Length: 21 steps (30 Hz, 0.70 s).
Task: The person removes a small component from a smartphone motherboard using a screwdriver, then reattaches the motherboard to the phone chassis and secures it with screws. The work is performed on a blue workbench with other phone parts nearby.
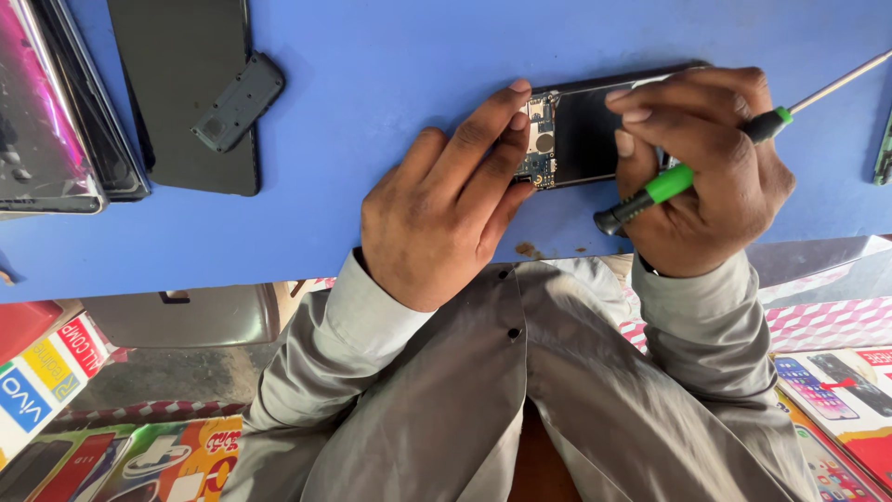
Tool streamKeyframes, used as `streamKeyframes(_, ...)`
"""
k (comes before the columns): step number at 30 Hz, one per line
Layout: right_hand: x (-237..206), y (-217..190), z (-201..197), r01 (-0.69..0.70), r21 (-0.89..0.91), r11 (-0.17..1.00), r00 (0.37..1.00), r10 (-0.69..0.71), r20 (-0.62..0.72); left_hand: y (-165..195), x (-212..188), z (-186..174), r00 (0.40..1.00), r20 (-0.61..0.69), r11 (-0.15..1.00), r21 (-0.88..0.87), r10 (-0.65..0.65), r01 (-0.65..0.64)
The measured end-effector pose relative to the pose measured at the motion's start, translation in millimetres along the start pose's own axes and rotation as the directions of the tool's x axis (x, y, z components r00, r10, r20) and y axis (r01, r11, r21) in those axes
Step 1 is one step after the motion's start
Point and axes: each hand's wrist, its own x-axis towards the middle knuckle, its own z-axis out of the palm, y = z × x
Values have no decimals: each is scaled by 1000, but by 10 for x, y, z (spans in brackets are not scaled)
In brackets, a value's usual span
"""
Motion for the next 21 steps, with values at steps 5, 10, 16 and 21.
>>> streamKeyframes(5,-52,-62,-70,15,50,999,998,-18,65,56,52,-104,994,110,1000,-18,-1,3)
streamKeyframes(10,26,-90,-71,209,31,978,963,-211,171,128,99,-177,991,137,1000,24,-8,5)
streamKeyframes(16,84,-146,-42,307,-30,951,925,-291,243,155,40,-153,996,94,988,151,10,-24)
streamKeyframes(21,67,-241,-23,396,-166,903,900,-346,266,91,-43,-98,995,82,966,249,52,-71)
